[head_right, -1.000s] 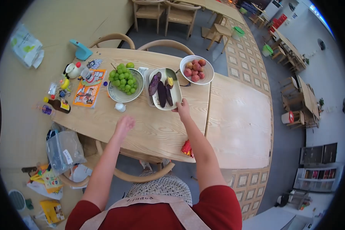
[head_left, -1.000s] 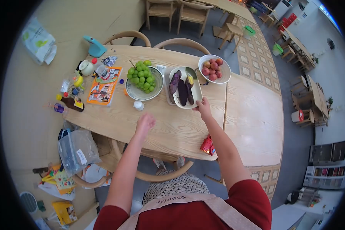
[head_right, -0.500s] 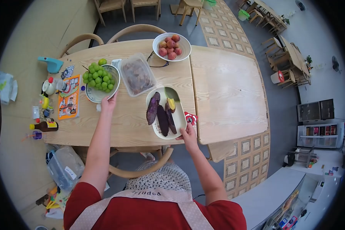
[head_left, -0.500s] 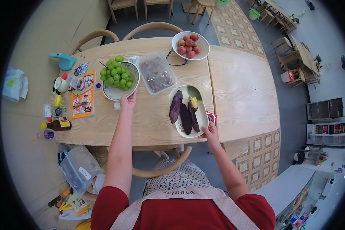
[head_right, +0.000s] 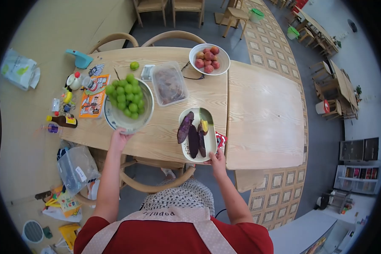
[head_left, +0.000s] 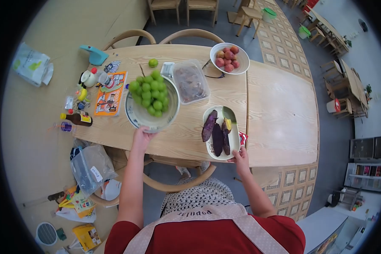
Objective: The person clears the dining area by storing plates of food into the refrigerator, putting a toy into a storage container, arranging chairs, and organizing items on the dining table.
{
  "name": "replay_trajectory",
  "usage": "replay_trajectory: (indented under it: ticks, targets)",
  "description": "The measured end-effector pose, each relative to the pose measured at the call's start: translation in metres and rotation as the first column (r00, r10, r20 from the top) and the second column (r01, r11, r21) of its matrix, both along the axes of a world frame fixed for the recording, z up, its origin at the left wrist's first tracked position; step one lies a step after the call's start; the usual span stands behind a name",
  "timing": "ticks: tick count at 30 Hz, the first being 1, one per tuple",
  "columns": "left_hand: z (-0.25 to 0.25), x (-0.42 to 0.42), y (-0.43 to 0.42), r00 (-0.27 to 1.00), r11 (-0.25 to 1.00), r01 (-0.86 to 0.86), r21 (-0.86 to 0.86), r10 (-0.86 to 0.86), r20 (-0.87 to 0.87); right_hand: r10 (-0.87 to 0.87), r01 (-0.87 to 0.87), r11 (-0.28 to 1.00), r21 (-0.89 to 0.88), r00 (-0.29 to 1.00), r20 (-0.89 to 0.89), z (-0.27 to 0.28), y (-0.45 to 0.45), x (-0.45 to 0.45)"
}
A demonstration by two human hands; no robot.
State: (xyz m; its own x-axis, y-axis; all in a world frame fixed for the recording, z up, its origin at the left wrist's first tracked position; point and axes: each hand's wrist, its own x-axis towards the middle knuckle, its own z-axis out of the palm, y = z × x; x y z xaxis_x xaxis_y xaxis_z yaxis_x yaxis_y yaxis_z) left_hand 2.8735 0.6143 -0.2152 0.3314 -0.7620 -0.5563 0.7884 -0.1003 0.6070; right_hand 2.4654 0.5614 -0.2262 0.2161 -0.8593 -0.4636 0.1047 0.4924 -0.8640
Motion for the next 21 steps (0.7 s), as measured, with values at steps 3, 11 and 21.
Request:
replay_trajectory:
  ticks: [3,11,21]
  targets:
    - [0.001,-0.024,0.051,0.993,0.993,0.112,0.046,-0.114,0.044,0.006,-0.006,1.0,0.014,1.0,-0.017,0.001,-0.002,-0.006]
    - [-0.045,-0.056,0.112,0.989,0.976,0.146,0.164,-0.144,-0.025,0.082,-0.082,0.996,-0.018,0.997,-0.012,-0.017,-0.009,0.008]
    - [-0.08,-0.006,0.108,0.983,0.967,0.182,0.18,-0.182,-0.014,0.016,-0.015,0.999,0.048,1.0,-0.017,-0.078,0.033,0.068]
